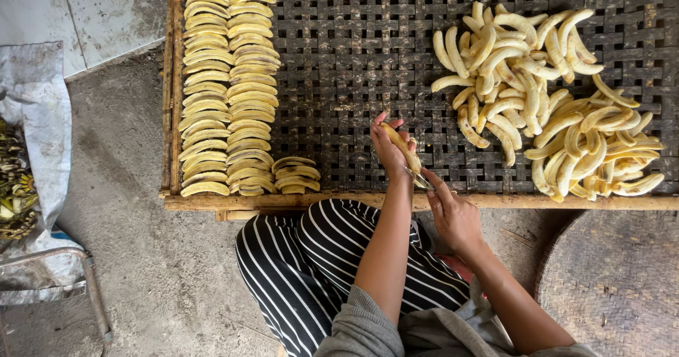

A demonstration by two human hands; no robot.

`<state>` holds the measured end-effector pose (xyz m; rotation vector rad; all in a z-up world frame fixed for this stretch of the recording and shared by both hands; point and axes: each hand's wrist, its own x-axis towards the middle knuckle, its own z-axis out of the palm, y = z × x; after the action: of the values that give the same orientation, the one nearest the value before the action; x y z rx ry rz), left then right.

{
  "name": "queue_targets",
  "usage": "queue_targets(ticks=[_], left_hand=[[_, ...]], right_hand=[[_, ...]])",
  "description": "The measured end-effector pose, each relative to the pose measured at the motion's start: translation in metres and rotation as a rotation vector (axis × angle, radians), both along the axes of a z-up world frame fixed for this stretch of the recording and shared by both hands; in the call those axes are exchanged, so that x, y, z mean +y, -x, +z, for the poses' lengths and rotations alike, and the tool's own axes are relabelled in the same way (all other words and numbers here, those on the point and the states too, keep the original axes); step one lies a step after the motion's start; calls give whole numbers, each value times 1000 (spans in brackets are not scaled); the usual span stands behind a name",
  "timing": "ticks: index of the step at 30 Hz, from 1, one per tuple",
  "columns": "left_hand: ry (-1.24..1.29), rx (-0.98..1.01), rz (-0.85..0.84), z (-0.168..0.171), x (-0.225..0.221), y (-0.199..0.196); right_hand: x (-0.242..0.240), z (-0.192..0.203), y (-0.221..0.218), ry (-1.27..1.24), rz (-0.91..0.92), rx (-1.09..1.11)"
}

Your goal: The person arranges peeled banana slices in neat rows on a large wooden drying rack by hand, picking them up from a pile and placing them individually.

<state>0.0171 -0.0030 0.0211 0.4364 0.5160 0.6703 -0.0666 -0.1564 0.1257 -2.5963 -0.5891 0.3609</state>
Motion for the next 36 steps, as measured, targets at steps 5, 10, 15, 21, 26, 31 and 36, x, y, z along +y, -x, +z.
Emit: queue_targets(ticks=[5,10,15,21,26,31,36], left_hand=[[-16,-27,12,8,1,3],[-15,2,9,16,3,3],[-15,23,-45,17,2,5],[132,-16,-107,6,0,5],[181,-69,-152,2,0,8],[210,-78,-221,-3,-6,9],[349,19,-304,-12,-14,4]], right_hand=[[2,0,0,-56,10,-77],[3,-3,-1,-80,16,-126],[7,-8,-9,-55,10,-104],[13,-16,-18,-156,91,-267],[12,-24,-27,-110,112,-220],[12,-41,-40,-91,152,-266],[10,-58,-59,-31,150,-309]])
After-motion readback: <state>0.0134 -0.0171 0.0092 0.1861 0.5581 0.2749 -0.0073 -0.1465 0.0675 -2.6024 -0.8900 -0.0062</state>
